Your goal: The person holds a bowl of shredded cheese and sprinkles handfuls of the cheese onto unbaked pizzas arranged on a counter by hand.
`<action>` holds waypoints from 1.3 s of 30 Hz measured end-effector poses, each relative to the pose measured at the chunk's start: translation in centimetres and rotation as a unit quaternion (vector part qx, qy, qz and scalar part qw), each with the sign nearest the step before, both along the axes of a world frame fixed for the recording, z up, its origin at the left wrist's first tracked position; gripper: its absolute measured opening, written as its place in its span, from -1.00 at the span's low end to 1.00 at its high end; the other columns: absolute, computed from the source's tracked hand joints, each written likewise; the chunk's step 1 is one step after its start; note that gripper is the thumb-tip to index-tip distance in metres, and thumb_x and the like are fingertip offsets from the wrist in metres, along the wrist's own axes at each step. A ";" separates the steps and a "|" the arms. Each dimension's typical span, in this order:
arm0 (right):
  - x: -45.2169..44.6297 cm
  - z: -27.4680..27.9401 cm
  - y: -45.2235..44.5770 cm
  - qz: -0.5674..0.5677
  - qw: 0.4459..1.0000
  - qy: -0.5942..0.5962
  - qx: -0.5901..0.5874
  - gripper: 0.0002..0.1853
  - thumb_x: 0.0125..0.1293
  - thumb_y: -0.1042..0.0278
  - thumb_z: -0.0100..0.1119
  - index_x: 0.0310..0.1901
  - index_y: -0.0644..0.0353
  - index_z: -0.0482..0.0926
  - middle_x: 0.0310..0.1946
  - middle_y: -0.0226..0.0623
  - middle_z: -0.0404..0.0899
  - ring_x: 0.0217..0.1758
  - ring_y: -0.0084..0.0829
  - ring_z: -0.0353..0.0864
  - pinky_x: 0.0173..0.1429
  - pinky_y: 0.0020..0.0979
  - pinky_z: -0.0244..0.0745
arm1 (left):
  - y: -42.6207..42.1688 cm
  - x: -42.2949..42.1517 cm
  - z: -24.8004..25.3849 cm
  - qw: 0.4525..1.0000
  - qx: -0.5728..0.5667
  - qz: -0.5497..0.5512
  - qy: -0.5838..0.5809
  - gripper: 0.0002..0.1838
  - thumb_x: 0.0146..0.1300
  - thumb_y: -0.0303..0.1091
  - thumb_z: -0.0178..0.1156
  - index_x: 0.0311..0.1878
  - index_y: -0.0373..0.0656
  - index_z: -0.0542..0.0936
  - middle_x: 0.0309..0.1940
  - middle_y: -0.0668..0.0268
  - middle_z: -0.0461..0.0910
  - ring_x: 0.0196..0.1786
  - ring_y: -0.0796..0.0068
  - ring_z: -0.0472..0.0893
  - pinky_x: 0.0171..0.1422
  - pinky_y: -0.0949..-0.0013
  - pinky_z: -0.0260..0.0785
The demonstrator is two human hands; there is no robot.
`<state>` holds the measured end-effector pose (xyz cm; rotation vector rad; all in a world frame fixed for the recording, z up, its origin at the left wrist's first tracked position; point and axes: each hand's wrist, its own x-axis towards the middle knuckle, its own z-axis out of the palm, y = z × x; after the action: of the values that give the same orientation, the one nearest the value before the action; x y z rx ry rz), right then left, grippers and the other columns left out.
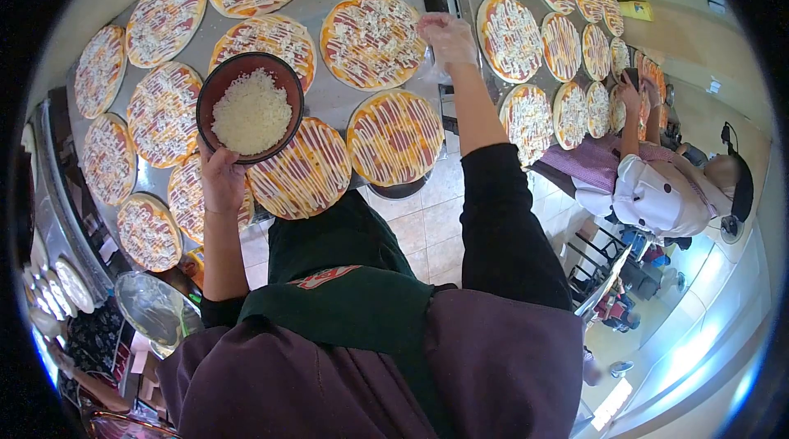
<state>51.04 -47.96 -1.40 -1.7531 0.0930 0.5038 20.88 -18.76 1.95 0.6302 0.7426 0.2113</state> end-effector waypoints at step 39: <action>-15.0 4.5 9.7 0.398 0.808 -0.328 -0.284 -0.68 0.04 0.27 0.22 -0.16 0.21 0.59 -0.25 -0.05 0.58 -0.16 -0.08 0.56 -0.04 -0.18 0.47 | -5.9 7.8 -0.1 0.978 0.058 -0.199 -0.011 -0.35 -0.03 -0.59 -0.01 0.17 -0.02 0.06 -0.05 0.22 0.33 -0.22 0.43 0.49 -0.26 0.27 0.52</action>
<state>36.04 -38.24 3.08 -2.4400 -1.1381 0.4425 28.72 -24.67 1.84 0.8727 0.5708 -0.1088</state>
